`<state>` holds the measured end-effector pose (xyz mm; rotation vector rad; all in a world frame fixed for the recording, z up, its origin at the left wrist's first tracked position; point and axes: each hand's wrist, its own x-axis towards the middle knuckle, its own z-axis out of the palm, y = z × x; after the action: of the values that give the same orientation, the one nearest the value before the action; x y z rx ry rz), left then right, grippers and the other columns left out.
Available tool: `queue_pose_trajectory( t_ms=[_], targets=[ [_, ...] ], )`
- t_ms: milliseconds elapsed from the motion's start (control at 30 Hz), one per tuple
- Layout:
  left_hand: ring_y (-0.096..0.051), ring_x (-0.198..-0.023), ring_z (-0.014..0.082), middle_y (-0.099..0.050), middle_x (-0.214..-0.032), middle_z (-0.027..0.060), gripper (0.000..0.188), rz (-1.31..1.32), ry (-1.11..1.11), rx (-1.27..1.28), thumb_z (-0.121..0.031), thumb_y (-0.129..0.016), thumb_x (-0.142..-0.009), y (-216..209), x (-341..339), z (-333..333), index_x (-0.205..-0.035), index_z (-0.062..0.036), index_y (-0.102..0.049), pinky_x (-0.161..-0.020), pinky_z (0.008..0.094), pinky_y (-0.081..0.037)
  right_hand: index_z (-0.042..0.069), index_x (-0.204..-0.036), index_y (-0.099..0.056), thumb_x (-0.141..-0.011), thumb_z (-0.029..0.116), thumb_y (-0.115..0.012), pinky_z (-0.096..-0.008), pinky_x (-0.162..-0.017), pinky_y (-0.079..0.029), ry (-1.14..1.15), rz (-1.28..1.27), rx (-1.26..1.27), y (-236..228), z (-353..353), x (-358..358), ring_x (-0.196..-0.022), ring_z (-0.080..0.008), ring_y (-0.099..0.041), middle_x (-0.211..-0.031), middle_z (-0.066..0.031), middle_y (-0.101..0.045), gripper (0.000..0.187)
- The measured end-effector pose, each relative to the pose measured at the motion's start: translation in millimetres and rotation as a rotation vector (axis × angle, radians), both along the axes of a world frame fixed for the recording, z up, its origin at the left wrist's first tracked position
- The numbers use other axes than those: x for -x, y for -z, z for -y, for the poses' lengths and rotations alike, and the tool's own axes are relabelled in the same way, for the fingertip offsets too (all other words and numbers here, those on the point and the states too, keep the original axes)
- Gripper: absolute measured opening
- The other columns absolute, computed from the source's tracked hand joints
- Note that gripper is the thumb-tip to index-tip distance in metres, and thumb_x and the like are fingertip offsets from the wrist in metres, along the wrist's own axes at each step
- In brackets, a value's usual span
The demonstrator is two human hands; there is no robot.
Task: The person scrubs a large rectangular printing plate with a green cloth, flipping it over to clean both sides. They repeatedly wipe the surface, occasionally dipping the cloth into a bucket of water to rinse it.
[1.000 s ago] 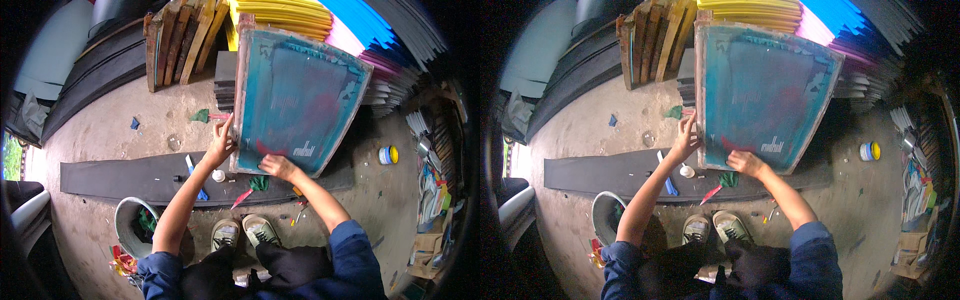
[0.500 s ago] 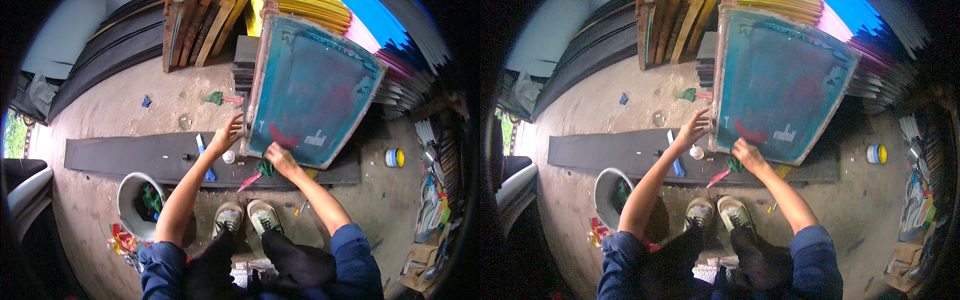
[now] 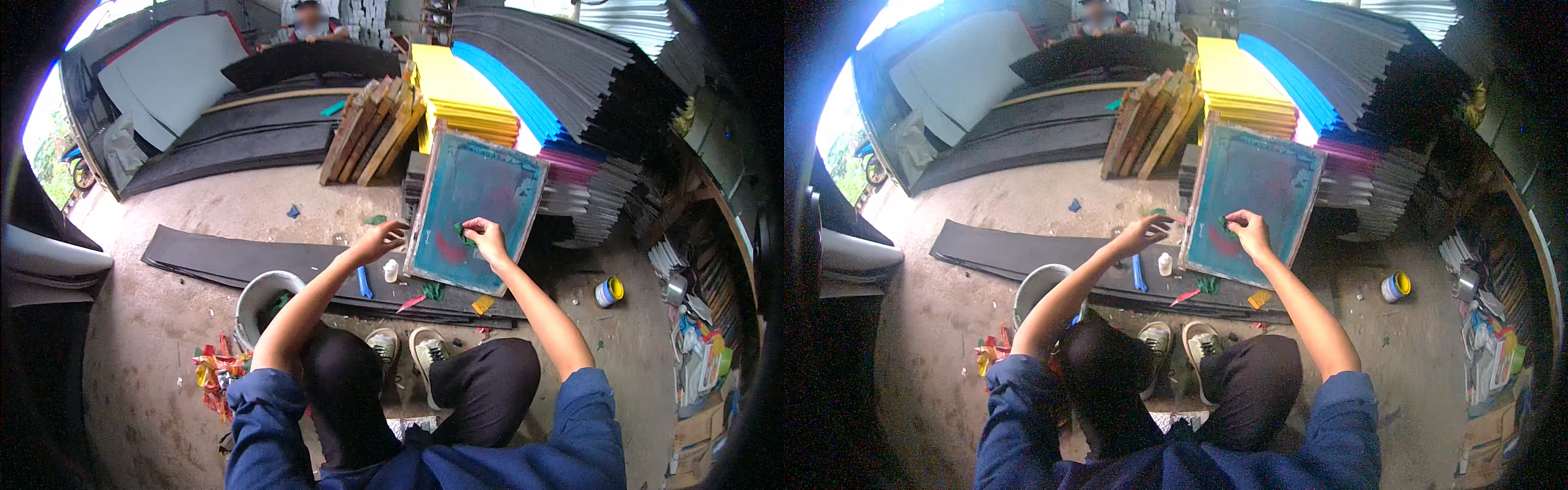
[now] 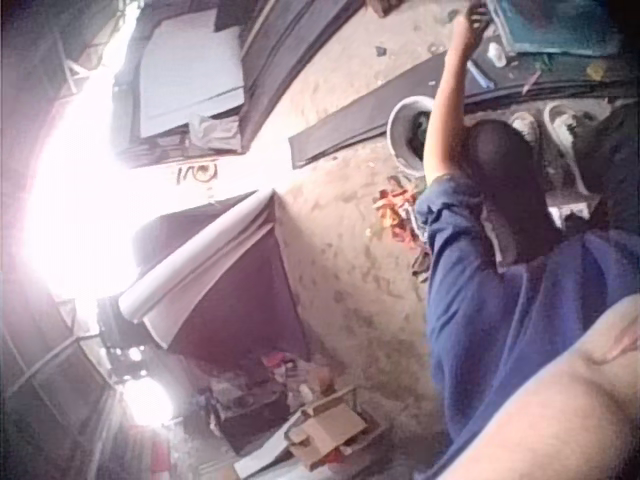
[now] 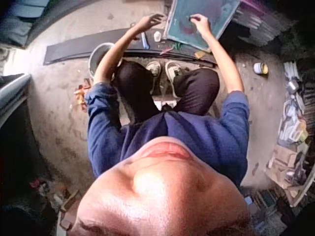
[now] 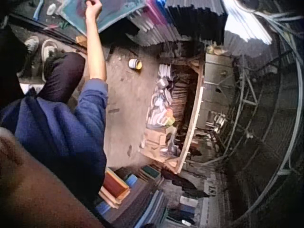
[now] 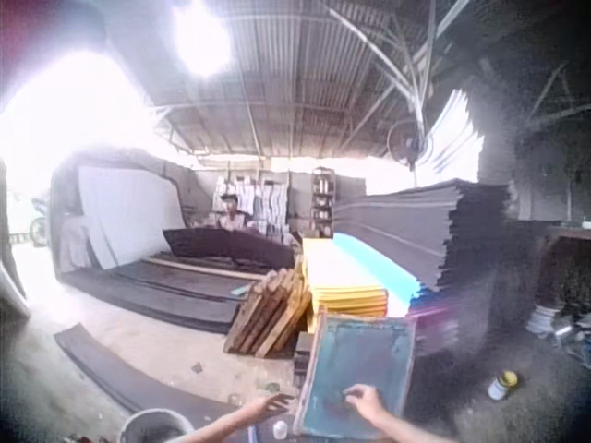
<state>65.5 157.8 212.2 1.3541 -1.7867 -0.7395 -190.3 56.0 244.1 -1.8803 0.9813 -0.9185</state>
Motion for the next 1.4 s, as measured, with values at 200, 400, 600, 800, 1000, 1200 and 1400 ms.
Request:
queue_pose_trajectory(
  t_ms=[200, 400, 600, 800, 1000, 1200, 1400],
  targets=[
    [-0.058, -0.095, 0.0204, -0.058, -0.109, 0.0138, 0.051, -0.226, 0.058, -0.032, -0.021, -0.064, -0.081, -43, 57, -24, -0.124, -0.0070, -0.041, -0.079, 0.0318, -0.048, 0.004, -0.083, -0.060, -0.070, 0.001, -0.065, -0.0239, -0.067, -0.046, -0.153, 0.146, -0.040, -15, -42, -29, -0.072, -0.0100, -0.057, -0.076, -0.0031, -0.062, 0.014],
    [-0.064, -0.072, 0.0165, -0.066, -0.079, 0.0103, 0.024, -0.046, -0.203, -0.003, -0.016, -0.070, -0.072, -21, 39, -32, -0.087, -0.0014, -0.060, -0.066, 0.0293, -0.049, 0.003, -0.082, -0.058, -0.075, 0.007, -0.065, -0.0250, -0.065, -0.046, -0.323, 0.038, -0.053, 21, -36, -56, -0.072, -0.0109, -0.057, -0.077, -0.0036, -0.060, 0.011],
    [-0.062, -0.076, 0.0318, -0.064, -0.078, 0.0140, 0.018, 0.375, -0.142, -0.006, -0.020, -0.064, -0.075, 30, 12, -13, -0.086, -0.0057, -0.061, -0.065, 0.0389, -0.049, 0.004, -0.080, -0.064, -0.072, 0.023, -0.066, -0.0338, -0.068, -0.047, -0.245, -0.271, -0.124, 114, 43, -47, -0.073, -0.0240, -0.061, -0.078, -0.0109, -0.064, 0.020],
    [-0.058, -0.082, 0.0309, -0.061, -0.086, 0.0107, 0.022, 0.555, -0.043, -0.045, -0.020, -0.060, -0.075, 113, 11, -6, -0.093, -0.0085, -0.056, -0.070, 0.0411, -0.046, 0.003, -0.084, -0.062, -0.072, 0.014, -0.066, -0.0278, -0.067, -0.047, 0.038, -0.384, -0.177, 238, 46, -10, -0.071, -0.0154, -0.060, -0.077, -0.0070, -0.064, 0.017],
    [-0.050, -0.090, 0.0214, -0.055, -0.092, 0.0050, 0.024, 0.692, -0.102, 0.054, -0.019, -0.061, -0.075, 178, 30, 3, -0.097, -0.0127, -0.055, -0.074, 0.0380, -0.036, 0.005, -0.096, -0.051, -0.066, 0.011, -0.072, -0.0368, -0.077, -0.043, -0.013, -0.283, 0.022, 296, 5, -10, -0.085, -0.0279, -0.053, -0.090, -0.0125, -0.053, 0.037],
    [-0.047, -0.085, 0.0243, -0.052, -0.088, 0.0053, 0.026, 0.419, -0.430, 0.254, -0.013, -0.062, -0.073, 174, 43, 22, -0.098, -0.0125, -0.057, -0.071, 0.0367, -0.034, 0.004, -0.084, -0.055, -0.070, 0.003, -0.066, -0.0382, -0.074, -0.041, 0.149, -0.273, 0.050, 292, 13, -18, -0.081, -0.0293, -0.052, -0.078, -0.0109, -0.054, 0.018],
    [-0.048, -0.084, 0.0285, -0.054, -0.087, 0.0101, 0.017, 0.163, -0.506, 0.287, -0.007, -0.058, -0.075, 164, 9, 72, -0.092, -0.0054, -0.059, -0.074, 0.0365, -0.037, 0.003, -0.087, -0.056, -0.078, 0.002, -0.059, -0.0297, -0.066, -0.046, 0.279, -0.021, 0.147, 212, 63, -44, -0.073, -0.0202, -0.060, -0.078, -0.0081, -0.061, 0.009]
  ],
)
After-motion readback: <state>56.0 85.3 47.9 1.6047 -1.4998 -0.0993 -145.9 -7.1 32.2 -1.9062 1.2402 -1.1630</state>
